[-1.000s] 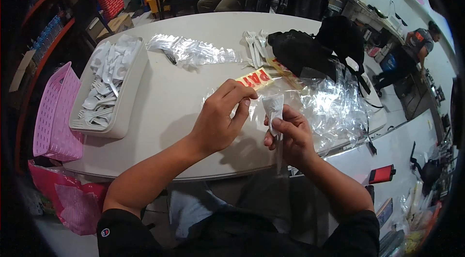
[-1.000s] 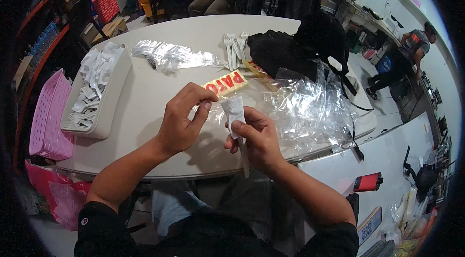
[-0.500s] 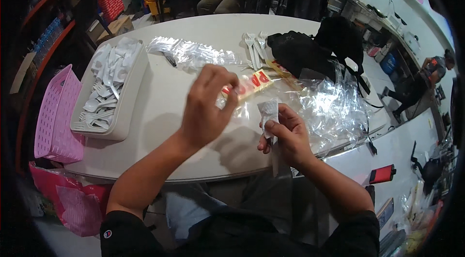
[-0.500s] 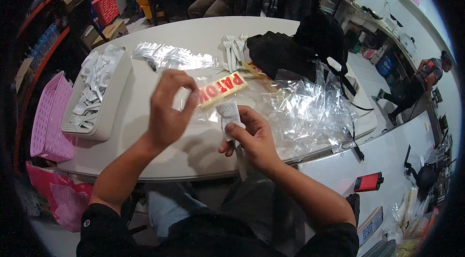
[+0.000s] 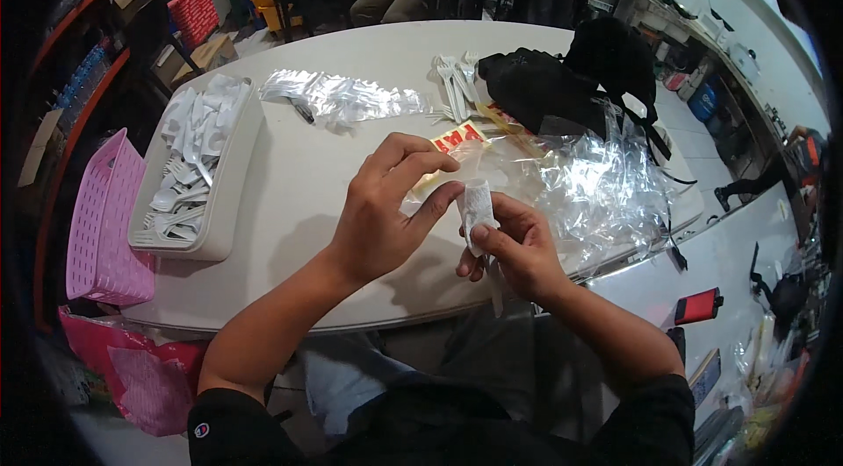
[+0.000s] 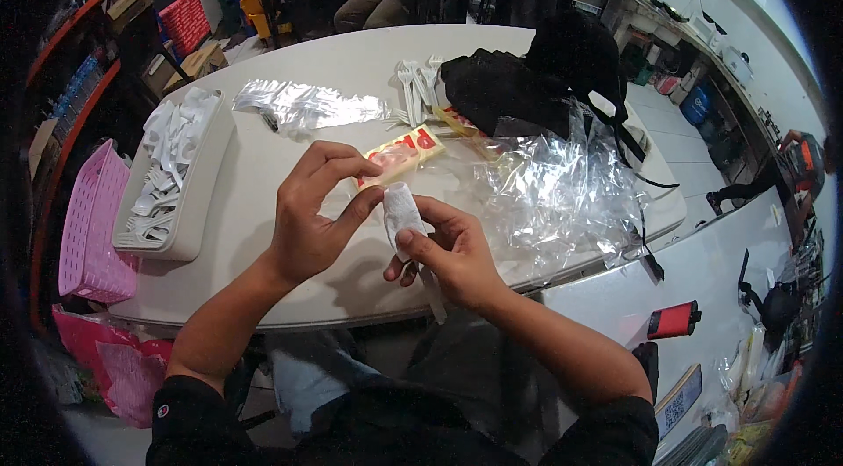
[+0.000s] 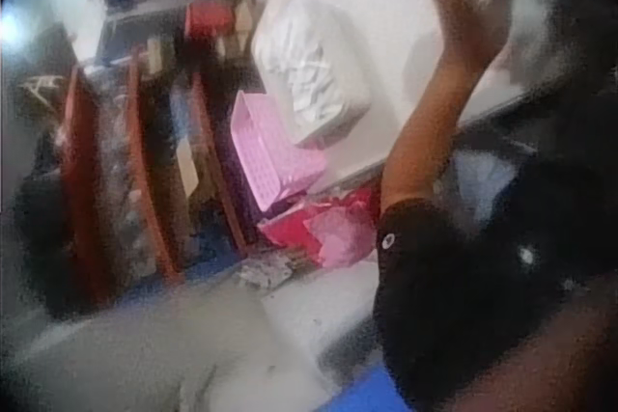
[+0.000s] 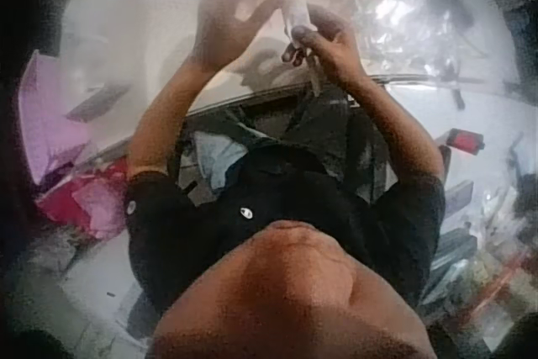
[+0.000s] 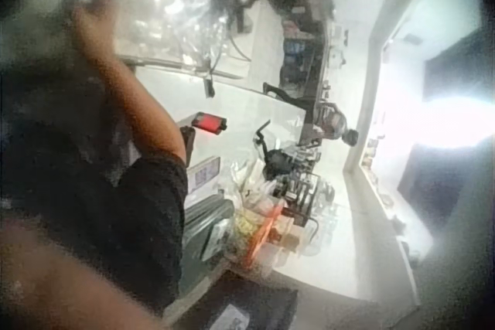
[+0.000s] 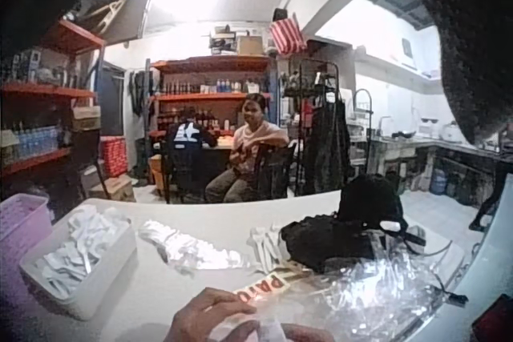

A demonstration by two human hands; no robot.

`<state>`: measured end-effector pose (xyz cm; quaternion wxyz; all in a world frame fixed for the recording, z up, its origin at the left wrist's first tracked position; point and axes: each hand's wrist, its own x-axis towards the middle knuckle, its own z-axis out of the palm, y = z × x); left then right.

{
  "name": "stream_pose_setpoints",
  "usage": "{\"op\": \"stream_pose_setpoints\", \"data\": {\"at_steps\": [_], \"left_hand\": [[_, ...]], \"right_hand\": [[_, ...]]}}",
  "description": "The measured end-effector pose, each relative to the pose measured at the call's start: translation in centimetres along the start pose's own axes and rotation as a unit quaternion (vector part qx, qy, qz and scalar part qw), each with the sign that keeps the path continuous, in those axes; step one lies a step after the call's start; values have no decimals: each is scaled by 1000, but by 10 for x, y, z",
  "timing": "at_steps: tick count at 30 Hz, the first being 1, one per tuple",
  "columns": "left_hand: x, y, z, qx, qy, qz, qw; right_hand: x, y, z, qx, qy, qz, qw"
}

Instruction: The person sits at a table and repeatedly wraps individual white plastic forks in small clear plastic bags. They pick up a fork from a white container, place it into a bag, and fold the top of the bag to seal it before placing the wrapped fork into a pink basket. The process is repeated continuously throughout the video.

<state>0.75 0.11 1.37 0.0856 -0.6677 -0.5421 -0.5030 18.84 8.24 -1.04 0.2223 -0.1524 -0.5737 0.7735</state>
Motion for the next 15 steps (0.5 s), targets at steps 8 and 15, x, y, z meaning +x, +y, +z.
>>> {"op": "stream_pose_setpoints", "data": {"at_steps": [8,15], "left_hand": [[0,-2,-1,-22,-8,-5,1000],[1,-5,0,-35,-10,-18,999]], "right_hand": [[0,-4,3,13,8,-3,1000],[0,-3,3,13,9,0,1000]]}}
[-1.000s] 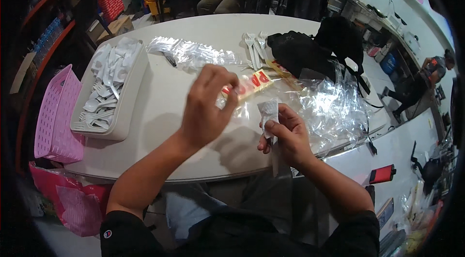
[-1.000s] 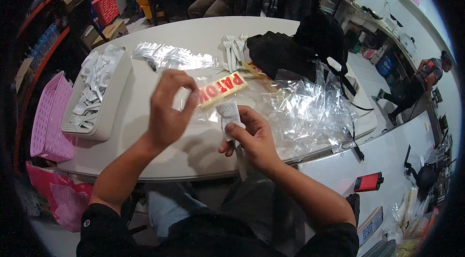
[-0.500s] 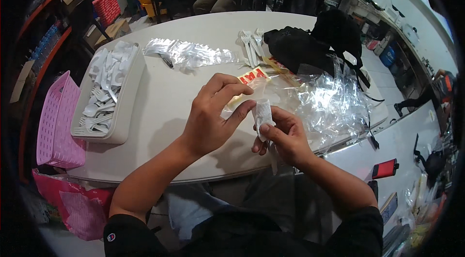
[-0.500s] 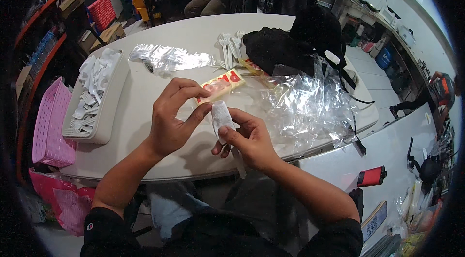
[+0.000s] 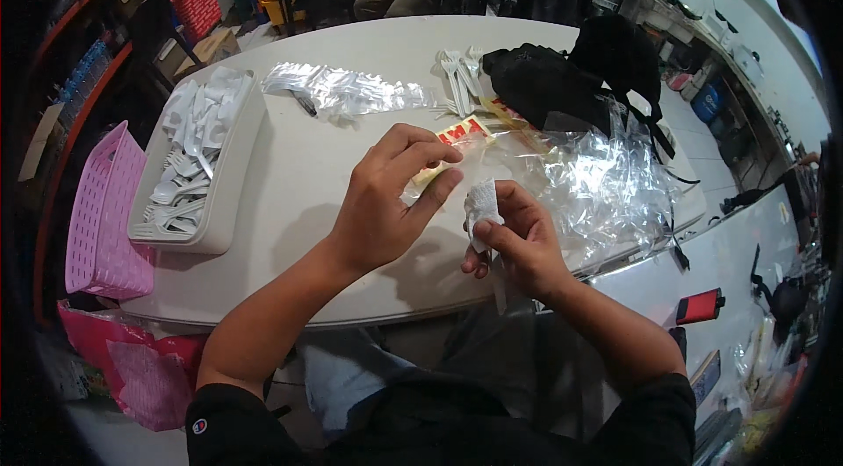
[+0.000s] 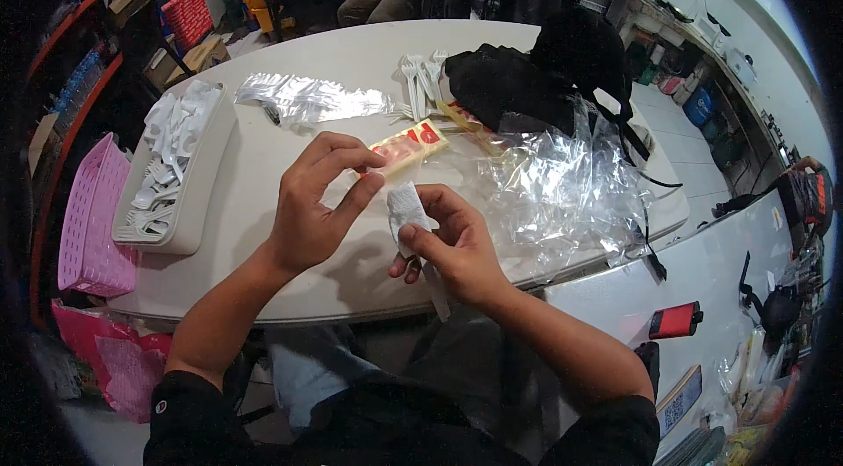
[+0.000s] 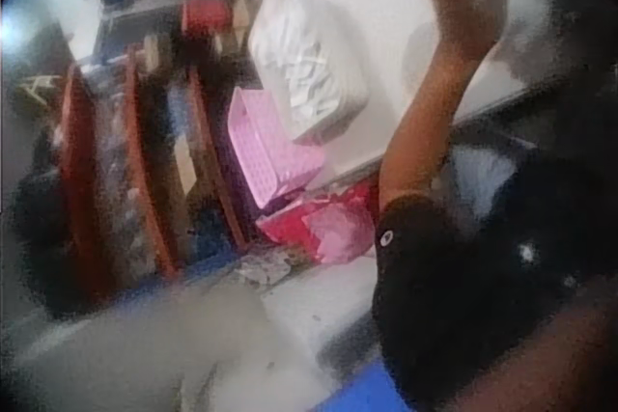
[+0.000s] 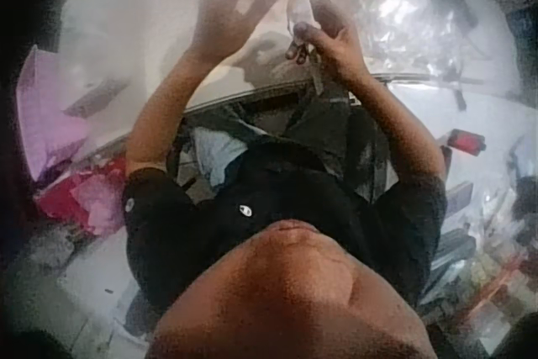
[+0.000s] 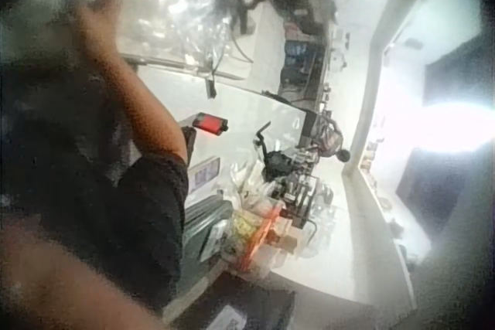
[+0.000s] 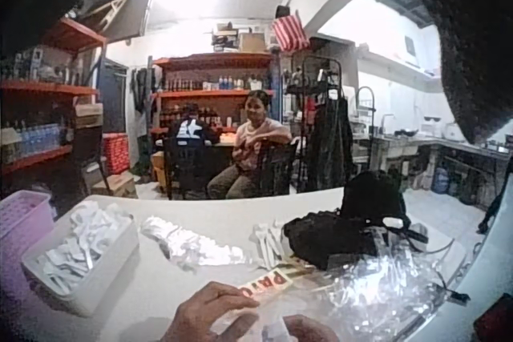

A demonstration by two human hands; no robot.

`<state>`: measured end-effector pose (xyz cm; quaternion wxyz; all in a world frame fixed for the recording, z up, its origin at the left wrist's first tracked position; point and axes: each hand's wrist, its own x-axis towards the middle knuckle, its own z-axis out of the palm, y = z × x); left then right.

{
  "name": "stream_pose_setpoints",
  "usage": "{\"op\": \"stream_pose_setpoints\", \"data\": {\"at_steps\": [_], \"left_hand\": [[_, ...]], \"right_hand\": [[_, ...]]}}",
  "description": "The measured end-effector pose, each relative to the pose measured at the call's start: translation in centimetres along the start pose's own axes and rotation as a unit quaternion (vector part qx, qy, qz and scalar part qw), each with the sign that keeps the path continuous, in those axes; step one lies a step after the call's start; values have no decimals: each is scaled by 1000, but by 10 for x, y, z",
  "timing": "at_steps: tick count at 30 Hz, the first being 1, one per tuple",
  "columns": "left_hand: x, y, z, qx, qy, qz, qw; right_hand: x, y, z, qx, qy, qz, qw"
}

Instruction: The person sits at a table and repeatedly wraps individual white plastic forks in small clear plastic bags. They pick up a fork from a white container, place it into a bag, and fold the top of the bag to seal it before placing the wrapped fork into a pink basket. The process is repeated continuously throughout the video.

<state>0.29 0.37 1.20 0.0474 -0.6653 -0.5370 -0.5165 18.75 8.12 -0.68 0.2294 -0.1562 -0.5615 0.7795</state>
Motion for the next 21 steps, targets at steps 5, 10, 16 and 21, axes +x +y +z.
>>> {"op": "stream_pose_setpoints", "data": {"at_steps": [5,10,16,21], "left_hand": [[-1,-1,-1,44,-2,39,998],[-4,3,4,30,11,11,999],[-6,8,10,-28,43,-38,998],[-7,11,7,-11,32,-14,999]], "right_hand": [[0,-2,0,-32,25,-24,999],[-1,-1,-1,-68,14,-40,997],[-2,-2,4,-83,2,-67,994],[-3,-3,10,-121,14,-107,987]]}}
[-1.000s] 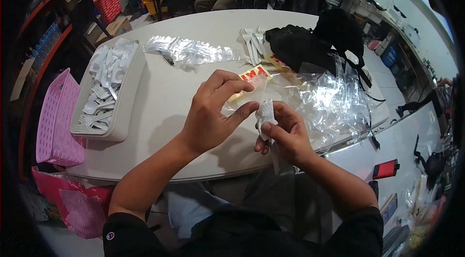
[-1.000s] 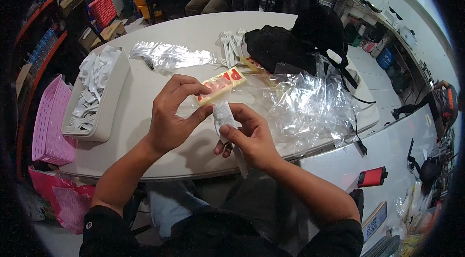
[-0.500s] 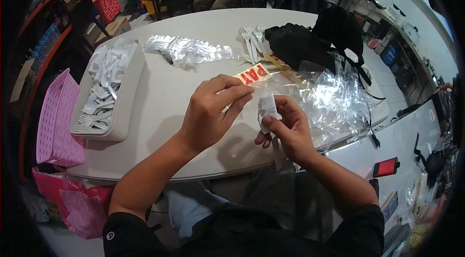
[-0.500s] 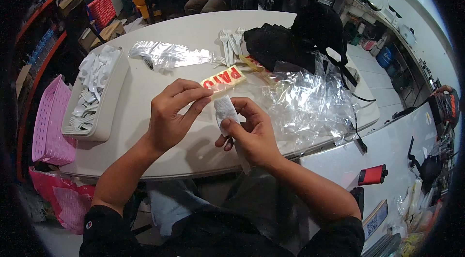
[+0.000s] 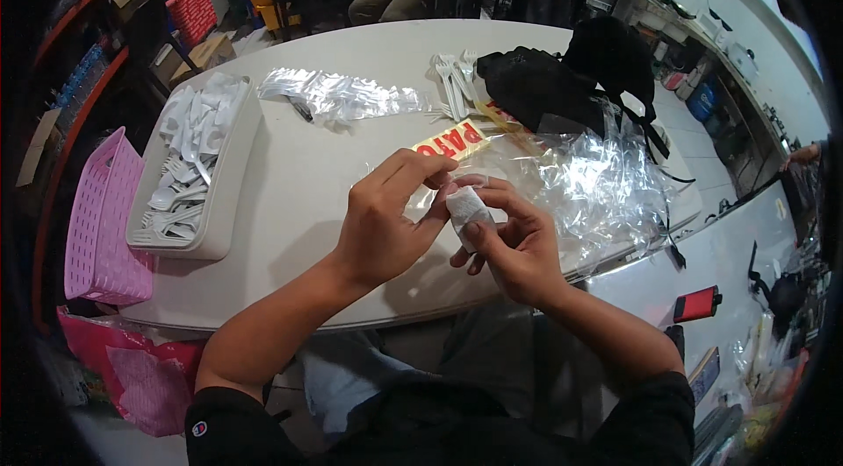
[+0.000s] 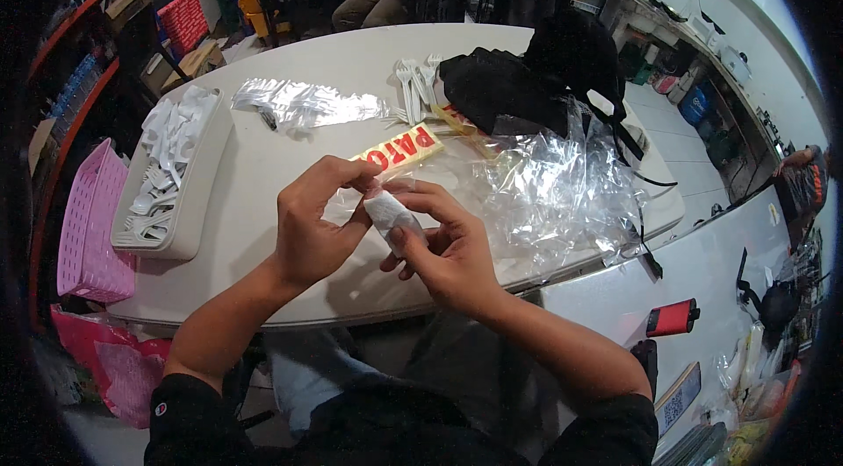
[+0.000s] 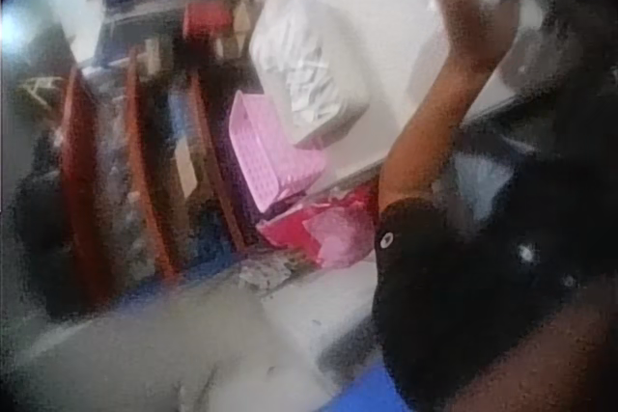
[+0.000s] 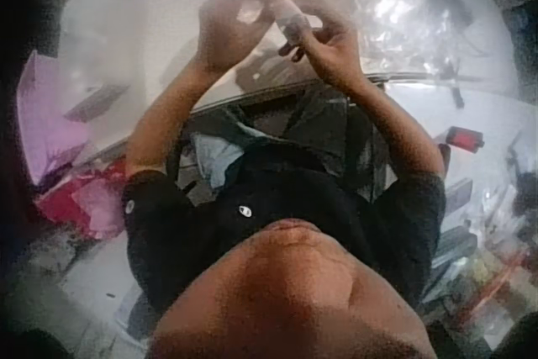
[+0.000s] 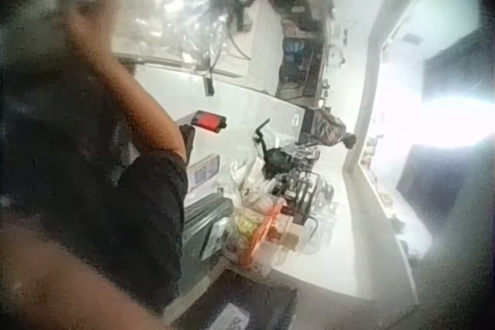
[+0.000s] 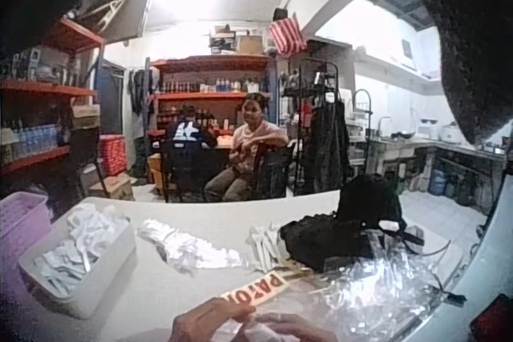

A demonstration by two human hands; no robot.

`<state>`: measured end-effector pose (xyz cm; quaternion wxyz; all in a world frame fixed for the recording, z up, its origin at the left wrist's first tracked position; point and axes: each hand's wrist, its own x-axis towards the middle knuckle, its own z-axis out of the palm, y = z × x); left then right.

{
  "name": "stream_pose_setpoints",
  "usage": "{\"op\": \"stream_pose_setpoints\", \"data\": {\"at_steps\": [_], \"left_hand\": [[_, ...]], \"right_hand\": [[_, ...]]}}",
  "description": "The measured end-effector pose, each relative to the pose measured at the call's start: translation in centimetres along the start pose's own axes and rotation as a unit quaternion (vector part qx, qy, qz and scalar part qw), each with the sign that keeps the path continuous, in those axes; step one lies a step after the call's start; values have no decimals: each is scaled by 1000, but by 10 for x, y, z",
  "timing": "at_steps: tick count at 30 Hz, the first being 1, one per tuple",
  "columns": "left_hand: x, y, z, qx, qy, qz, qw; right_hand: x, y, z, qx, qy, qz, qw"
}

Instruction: The person sits at a table and repeatedly wraps individual white plastic forks in small clear plastic bags. They pick up a fork from a white container, place it into a bag, and fold the top of the bag to seal it before placing the wrapped fork into a pink basket. The process is repeated continuously throughout the video.

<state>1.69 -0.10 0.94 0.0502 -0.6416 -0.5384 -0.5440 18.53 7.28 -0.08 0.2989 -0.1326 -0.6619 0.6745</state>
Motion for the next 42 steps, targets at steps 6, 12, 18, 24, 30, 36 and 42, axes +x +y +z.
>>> {"op": "stream_pose_setpoints", "data": {"at_steps": [6,12,18,24,30,36,42], "left_hand": [[-3,-6,2,-70,-15,-40,997],[-8,-3,3,-189,-50,-186,963],[-6,-2,6,-212,-22,-173,962],[-6,-4,5,-44,-10,-11,999],[-8,-3,3,111,-32,71,991],[-9,-9,7,94,-61,52,992],[-6,-7,6,47,-77,47,995]], "right_hand": [[2,5,-6,27,36,68,997],[3,2,-8,21,43,106,993],[4,-3,-5,10,48,98,994],[5,-1,-6,9,36,122,992],[5,-2,-5,17,53,123,991],[3,-1,1,3,88,74,993],[3,-3,-2,-9,76,70,995]]}}
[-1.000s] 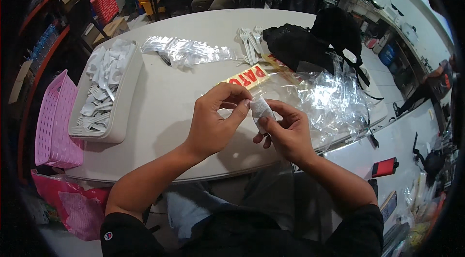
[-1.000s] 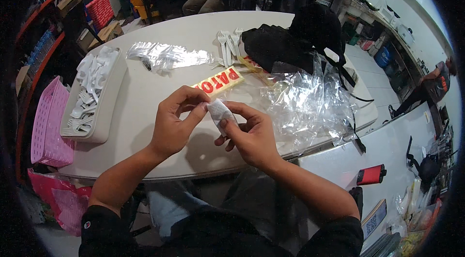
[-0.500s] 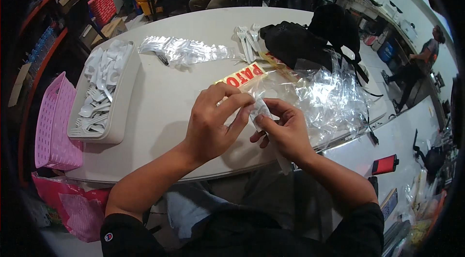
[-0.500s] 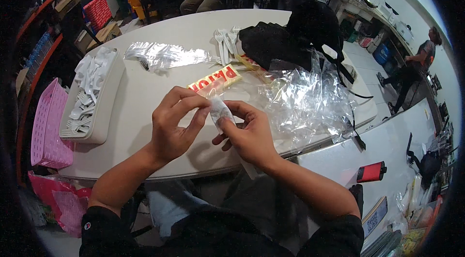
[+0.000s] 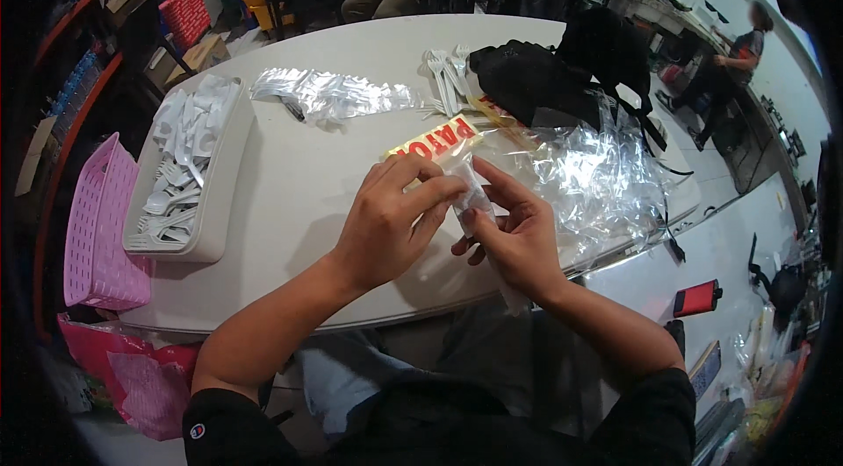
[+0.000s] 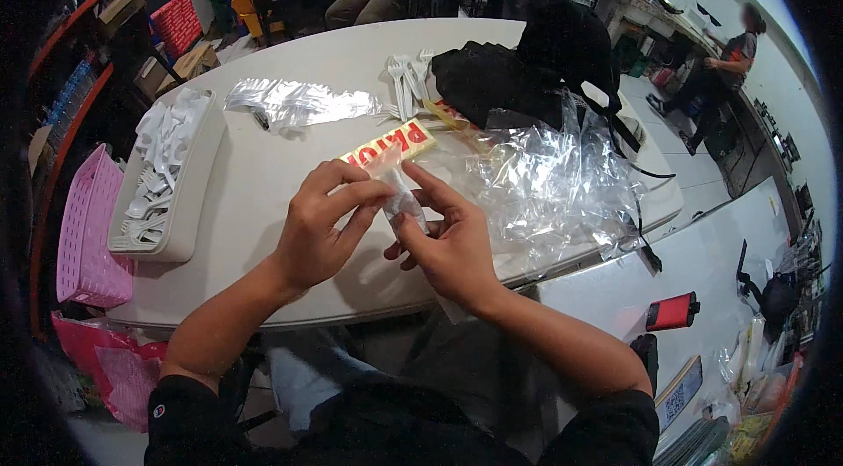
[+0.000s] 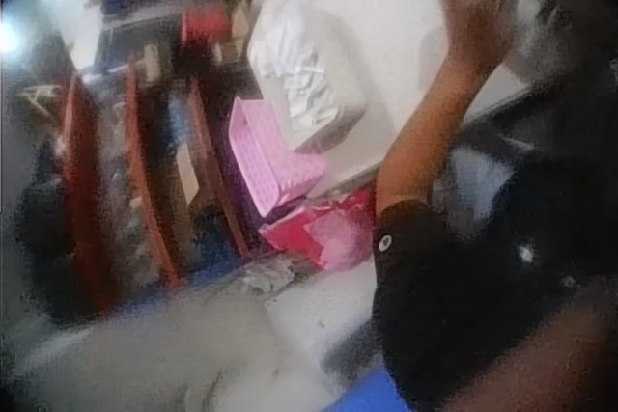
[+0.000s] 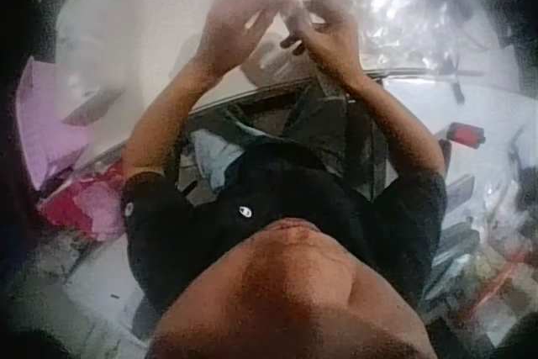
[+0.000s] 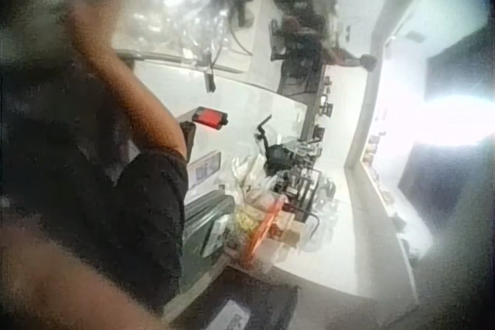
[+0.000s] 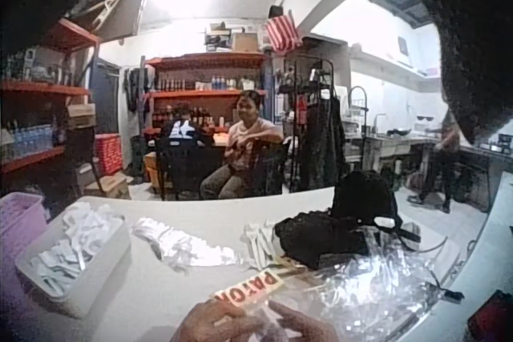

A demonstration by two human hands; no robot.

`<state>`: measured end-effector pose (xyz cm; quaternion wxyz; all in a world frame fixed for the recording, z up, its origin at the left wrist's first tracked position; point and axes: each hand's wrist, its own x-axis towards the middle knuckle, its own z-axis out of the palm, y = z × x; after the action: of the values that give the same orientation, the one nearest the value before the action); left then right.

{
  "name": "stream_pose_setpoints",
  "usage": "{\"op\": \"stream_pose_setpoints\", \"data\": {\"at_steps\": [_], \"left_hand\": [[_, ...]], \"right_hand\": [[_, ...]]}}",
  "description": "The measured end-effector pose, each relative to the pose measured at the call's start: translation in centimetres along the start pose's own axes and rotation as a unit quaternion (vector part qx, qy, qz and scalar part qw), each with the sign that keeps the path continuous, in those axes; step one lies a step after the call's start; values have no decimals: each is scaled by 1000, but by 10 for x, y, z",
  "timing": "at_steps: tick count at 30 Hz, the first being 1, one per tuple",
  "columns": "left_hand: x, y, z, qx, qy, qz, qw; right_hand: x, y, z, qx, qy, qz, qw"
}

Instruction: The person sits at a table and repeatedly wraps individual white plastic forks in small clear plastic bags. They pick up a fork from a white container, place it into a bag, and fold the top of the bag to seal it before placing the wrapped fork into a pink basket. The process is repeated continuously throughout the video.

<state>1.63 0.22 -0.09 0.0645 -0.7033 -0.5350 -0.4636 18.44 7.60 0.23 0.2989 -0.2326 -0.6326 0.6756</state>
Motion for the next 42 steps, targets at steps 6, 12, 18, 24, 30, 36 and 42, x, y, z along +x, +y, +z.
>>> {"op": "stream_pose_setpoints", "data": {"at_steps": [6,12,18,24,30,36,42], "left_hand": [[-1,-1,-1,-37,-23,2,999],[-1,6,2,-191,23,-145,971],[-2,1,3,-320,-16,-338,885],[-2,1,9,-426,-5,-324,845],[-9,0,12,-415,-52,-302,856],[-9,4,13,-429,-36,-313,847],[-6,-6,8,-359,55,-314,877]], "right_hand": [[1,4,-2,-11,1,6,1000],[2,5,-1,14,23,-6,1000],[1,1,1,37,31,-8,999],[1,5,0,53,7,-18,998],[4,4,-4,91,17,-8,996],[5,7,-6,65,31,-3,997],[2,7,9,97,17,-38,994]]}}
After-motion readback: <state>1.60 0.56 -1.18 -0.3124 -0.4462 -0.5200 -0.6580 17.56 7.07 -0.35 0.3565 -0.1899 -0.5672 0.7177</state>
